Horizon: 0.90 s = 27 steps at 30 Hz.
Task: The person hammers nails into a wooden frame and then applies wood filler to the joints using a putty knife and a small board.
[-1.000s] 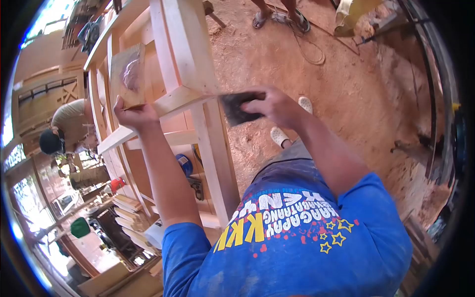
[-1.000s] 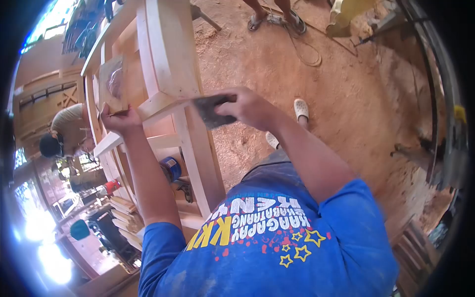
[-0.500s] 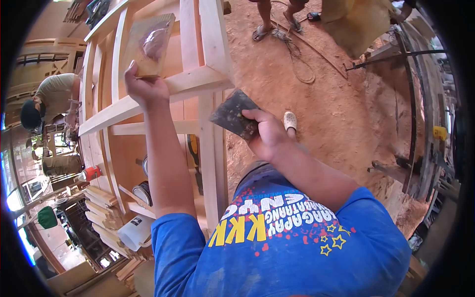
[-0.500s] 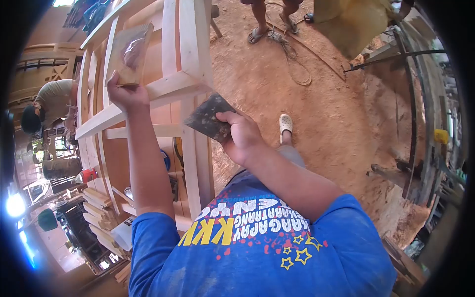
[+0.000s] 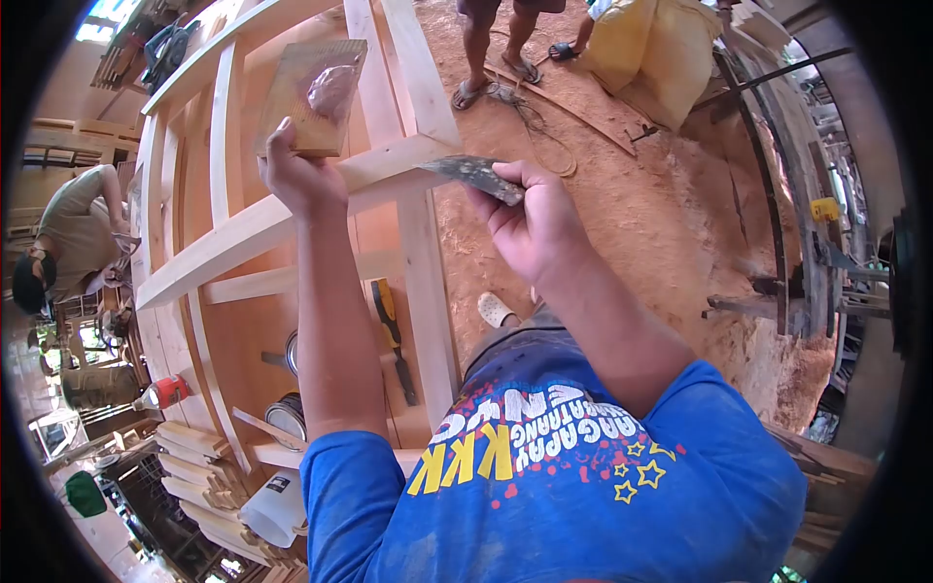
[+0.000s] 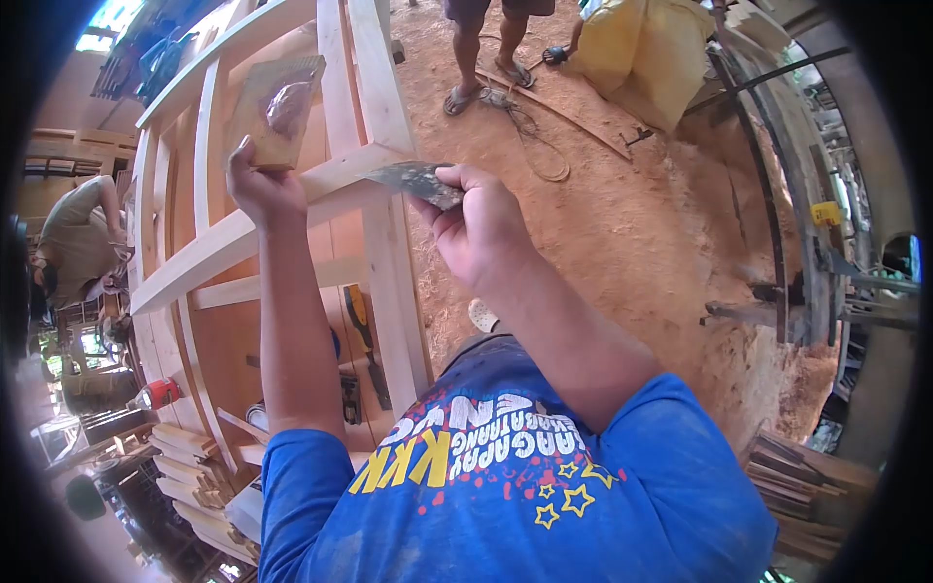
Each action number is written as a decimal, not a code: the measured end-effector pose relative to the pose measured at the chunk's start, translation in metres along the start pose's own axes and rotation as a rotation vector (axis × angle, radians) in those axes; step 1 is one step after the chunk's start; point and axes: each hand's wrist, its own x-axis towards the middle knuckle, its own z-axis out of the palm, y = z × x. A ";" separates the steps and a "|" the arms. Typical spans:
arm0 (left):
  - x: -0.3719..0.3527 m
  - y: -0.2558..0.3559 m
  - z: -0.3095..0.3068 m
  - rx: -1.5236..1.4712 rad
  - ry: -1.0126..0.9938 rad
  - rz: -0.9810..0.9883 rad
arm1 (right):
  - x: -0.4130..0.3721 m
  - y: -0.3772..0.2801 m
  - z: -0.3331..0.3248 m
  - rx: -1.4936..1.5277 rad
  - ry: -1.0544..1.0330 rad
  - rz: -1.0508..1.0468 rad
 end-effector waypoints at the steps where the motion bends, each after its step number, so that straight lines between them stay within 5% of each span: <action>1: 0.001 -0.002 -0.001 0.002 0.001 0.012 | -0.001 -0.002 0.001 -0.019 -0.016 -0.059; 7: 0.004 -0.005 -0.006 0.024 0.035 0.042 | -0.012 -0.039 -0.002 -0.126 -0.050 -0.234; 14: -0.003 -0.003 0.000 0.044 0.037 0.040 | 0.010 -0.002 -0.024 -0.196 0.028 -0.019; 17: 0.000 -0.001 0.000 0.064 0.032 0.038 | -0.009 -0.040 0.021 -0.250 -0.311 -0.213; 20: -0.001 -0.002 0.002 0.053 0.066 0.053 | -0.027 -0.081 0.058 -0.830 -0.467 -0.609; 23: -0.006 0.001 0.012 0.034 0.128 0.072 | -0.016 -0.110 0.077 -1.901 -0.736 -0.815; 27: -0.010 0.004 0.015 0.035 0.106 0.089 | 0.017 -0.086 0.097 -2.488 -0.999 -1.000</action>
